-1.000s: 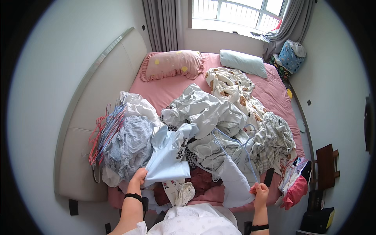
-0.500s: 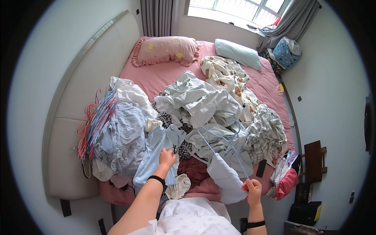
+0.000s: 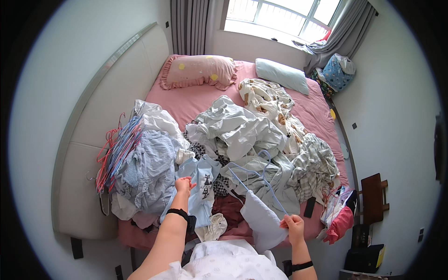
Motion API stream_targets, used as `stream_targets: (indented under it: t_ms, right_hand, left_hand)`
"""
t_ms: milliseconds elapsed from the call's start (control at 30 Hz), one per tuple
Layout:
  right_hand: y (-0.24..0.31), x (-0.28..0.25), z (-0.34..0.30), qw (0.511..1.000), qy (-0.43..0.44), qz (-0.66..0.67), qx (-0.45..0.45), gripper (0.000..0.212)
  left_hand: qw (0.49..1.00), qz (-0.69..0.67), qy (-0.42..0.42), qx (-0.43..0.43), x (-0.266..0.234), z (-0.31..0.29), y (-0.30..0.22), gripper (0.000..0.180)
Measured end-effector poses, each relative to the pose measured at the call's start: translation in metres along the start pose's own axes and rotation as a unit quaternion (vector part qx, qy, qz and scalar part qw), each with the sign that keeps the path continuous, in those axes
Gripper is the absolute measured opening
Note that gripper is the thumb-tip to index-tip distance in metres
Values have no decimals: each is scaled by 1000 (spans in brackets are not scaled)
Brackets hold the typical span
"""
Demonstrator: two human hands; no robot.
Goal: The person folds a pink top, a blue shirt, and a checkered top, placing each on a separate pile on the bed.
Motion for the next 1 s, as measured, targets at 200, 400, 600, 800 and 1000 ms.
stream_targets:
  t_ms: [200,400,600,800,1000]
  right_hand:
    - [11,17,21,1000,14,28,-1,24]
    - [13,-3,5,1000,6,4,-2,25]
    - [10,-38,-14,1000,-27,12,-1,25]
    - [0,-45,-5,998,-34,49,-3,24]
    - [2,-43,12,996,7,90,-23,25]
  left_hand:
    - [812,463,56,351,2,-30,7,20]
    - [676,708,49,201,7,-24,99,24]
    - [814,546,-77,182,5,-5,63,12]
    - [976,-178,115,43,7,-16,-19,10]
    - [897,-328,278,101,-45,-131,-67,67]
Point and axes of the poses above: each hand's wrist, its own z-axis towards the middle knuckle, its own x-axis out of the palm, y = z × x, the point moved 2 cm from there along z, towards the middle knuckle, and after that the axes turned 13 degrees about z, right-handed, at the moved point
